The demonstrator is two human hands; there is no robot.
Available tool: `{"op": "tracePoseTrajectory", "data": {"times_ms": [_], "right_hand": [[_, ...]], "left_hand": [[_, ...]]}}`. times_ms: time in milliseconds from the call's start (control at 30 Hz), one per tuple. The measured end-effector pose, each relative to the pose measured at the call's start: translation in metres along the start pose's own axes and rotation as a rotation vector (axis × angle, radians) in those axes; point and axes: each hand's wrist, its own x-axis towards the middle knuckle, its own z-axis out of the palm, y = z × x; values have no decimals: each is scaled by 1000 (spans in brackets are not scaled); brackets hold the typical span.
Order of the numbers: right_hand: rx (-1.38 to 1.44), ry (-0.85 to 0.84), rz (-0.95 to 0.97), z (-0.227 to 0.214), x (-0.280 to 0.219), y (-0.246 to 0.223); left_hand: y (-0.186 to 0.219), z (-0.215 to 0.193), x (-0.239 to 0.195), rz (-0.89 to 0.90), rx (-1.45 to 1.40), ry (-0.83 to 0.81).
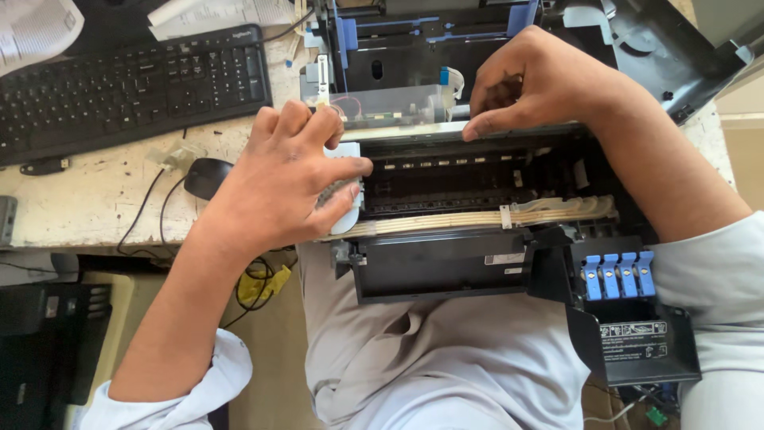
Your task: The person works on a disassembled printer placed on their lap, repeatedly inserting and removing a transparent plastic cover and adjusting internal components with both hands. A computer monitor, keyboard, and mouse are visible on the desk nearby.
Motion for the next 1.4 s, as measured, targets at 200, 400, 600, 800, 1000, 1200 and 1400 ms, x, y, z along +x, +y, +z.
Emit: {"op": "tracePoseTrajectory", "data": {"times_ms": [200,400,600,800,1000,1200,1400], "right_hand": [[-26,5,-15,-1,1,2],[-46,12,-1,-2,2,1],[-58,10,-9,-1,2,3],[-68,18,-21,1,2,5],[-66,12,27,0,2,4],[-43,20,14,1,0,1],[-19,5,33,2,-1,5]], "left_hand": [[4,-6,-10,-139,53,49],[20,-16,-23,-592,14,-88],[24,-14,-20,-575,-92,-26],[20,-9,-23,-572,-138,-4],[30,-14,-14,-591,-25,-16],[30,-17,8,-193,3,-155],[22,-14,12,-173,70,-133]]}}
